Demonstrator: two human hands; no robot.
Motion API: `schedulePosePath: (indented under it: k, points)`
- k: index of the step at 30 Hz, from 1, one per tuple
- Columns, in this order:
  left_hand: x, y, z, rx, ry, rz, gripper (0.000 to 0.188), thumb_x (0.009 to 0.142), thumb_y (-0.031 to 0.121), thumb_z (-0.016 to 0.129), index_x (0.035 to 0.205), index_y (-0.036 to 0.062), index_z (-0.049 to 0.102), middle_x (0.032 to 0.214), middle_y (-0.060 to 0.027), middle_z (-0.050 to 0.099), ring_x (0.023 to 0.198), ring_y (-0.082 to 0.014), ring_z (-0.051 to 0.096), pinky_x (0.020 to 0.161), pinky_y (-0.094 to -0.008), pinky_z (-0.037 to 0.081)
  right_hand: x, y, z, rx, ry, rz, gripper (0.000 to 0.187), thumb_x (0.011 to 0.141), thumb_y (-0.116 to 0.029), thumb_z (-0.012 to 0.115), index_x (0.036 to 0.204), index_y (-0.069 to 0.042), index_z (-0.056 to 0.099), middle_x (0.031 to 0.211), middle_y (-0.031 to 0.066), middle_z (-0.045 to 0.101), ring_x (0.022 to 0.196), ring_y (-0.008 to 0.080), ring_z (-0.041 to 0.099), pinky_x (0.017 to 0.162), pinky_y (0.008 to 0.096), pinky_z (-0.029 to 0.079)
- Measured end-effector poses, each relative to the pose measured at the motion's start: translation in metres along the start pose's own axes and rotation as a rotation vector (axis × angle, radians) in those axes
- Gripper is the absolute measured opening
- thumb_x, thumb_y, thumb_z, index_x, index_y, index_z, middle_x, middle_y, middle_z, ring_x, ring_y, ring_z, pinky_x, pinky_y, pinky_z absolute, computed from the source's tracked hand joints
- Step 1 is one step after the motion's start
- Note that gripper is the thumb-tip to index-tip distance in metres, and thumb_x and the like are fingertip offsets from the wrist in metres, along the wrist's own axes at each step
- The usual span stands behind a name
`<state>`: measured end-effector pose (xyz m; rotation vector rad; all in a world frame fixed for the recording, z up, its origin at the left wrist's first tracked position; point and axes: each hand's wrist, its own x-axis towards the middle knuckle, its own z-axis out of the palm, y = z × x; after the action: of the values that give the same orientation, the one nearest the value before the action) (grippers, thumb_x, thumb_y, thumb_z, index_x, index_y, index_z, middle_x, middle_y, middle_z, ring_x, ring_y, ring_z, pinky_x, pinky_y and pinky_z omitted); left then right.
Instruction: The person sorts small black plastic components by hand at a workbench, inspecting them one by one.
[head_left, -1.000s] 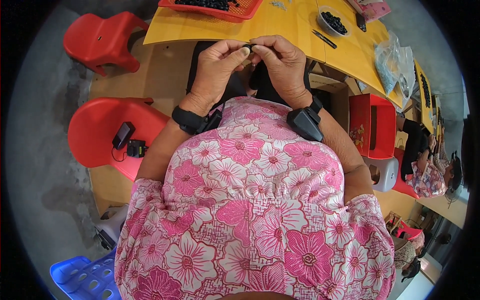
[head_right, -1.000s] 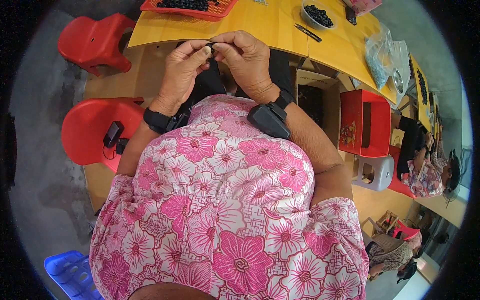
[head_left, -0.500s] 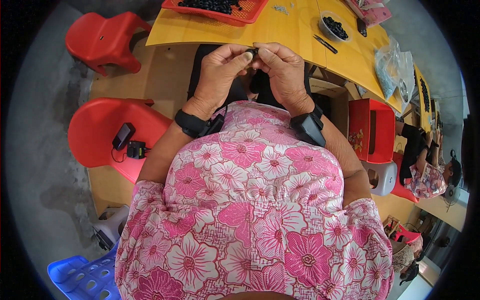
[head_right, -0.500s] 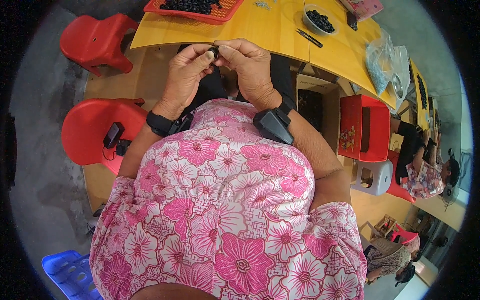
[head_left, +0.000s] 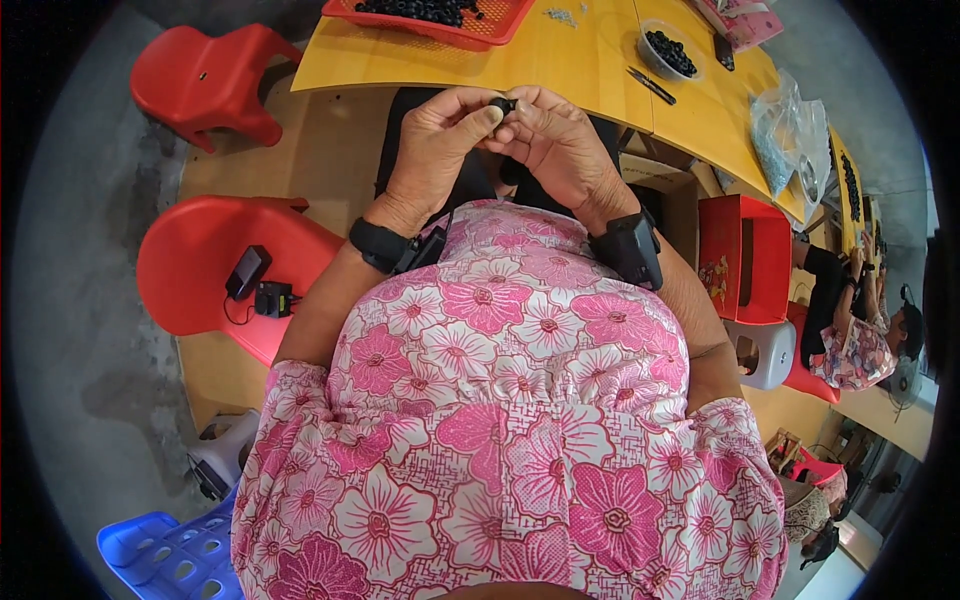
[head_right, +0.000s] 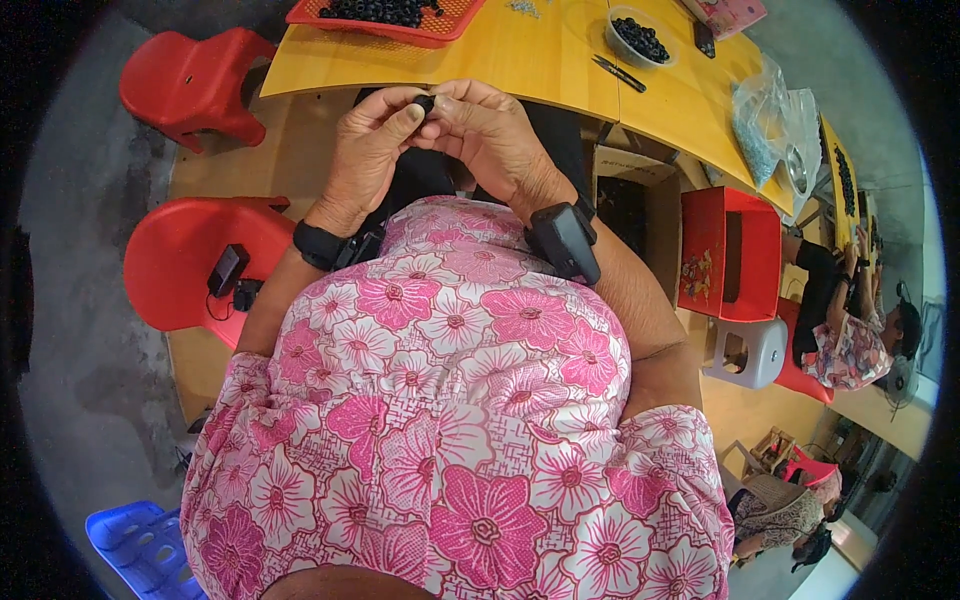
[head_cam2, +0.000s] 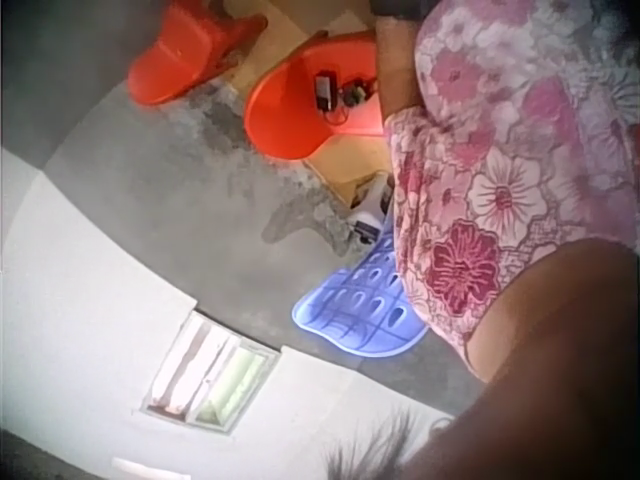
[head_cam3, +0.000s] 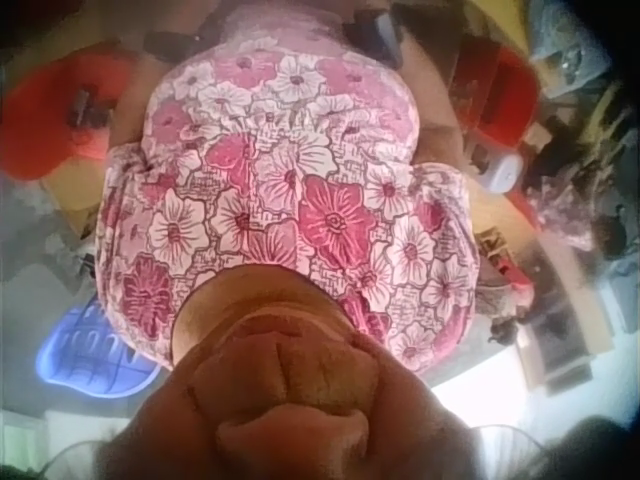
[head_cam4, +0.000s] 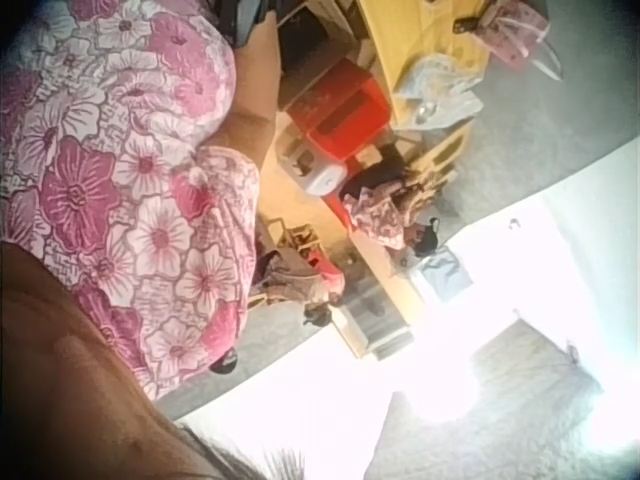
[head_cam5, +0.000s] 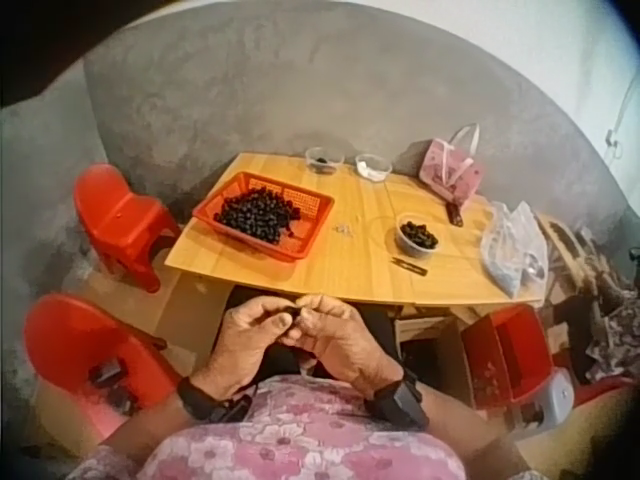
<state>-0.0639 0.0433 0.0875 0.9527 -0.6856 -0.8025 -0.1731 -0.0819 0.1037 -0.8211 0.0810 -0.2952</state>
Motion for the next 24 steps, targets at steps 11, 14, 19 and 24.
schedulePosePath:
  k: [11, 14, 19, 24]
  points:
    - [0.001, 0.003, 0.002, 0.151, 0.04, 0.146, 0.017, 0.086, 0.005, 0.063, 0.102, -0.0003, 0.062, 0.082, -0.005, 0.064, 0.074, -0.0092, 0.061, 0.065, -0.0212, 0.051, -0.003, -0.001, 0.002, 0.018, -0.061, 0.151, 0.027, 0.092, -0.026, 0.057, 0.095, 0.0, 0.061, 0.084, 0.0056, 0.061, 0.072, 0.0134, 0.059, 0.081, 0.0378, 0.053]
    - [0.001, 0.008, 0.006, 0.147, 0.043, 0.14, 0.018, 0.086, 0.005, 0.063, 0.103, -0.0005, 0.062, 0.081, -0.0056, 0.064, 0.074, -0.0097, 0.061, 0.065, -0.0212, 0.051, -0.003, -0.001, 0.005, -0.011, -0.016, 0.117, 0.027, 0.092, -0.027, 0.056, 0.093, 0.0, 0.061, 0.082, 0.0041, 0.059, 0.07, 0.0124, 0.057, 0.081, 0.0381, 0.053]
    - [0.003, 0.006, 0.005, 0.234, 0.055, 0.216, 0.017, 0.085, 0.005, 0.064, 0.101, 0.0012, 0.063, 0.085, -0.0043, 0.062, 0.076, -0.0097, 0.061, 0.067, -0.0213, 0.051, -0.002, -0.002, 0.009, 0.01, -0.07, 0.096, 0.026, 0.092, -0.027, 0.056, 0.089, -0.001, 0.06, 0.076, 0.0019, 0.055, 0.068, 0.0111, 0.056, 0.081, 0.0375, 0.054]
    - [0.005, 0.01, 0.002, 0.523, 0.065, 0.383, 0.017, 0.082, 0.004, 0.066, 0.099, 0.0036, 0.066, 0.088, -0.0029, 0.059, 0.077, -0.0095, 0.06, 0.068, -0.0216, 0.049, -0.001, -0.002, 0.008, -0.014, -0.06, 0.086, 0.026, 0.091, -0.027, 0.057, 0.088, -0.001, 0.06, 0.075, 0.0013, 0.054, 0.067, 0.0107, 0.055, 0.08, 0.0372, 0.054]
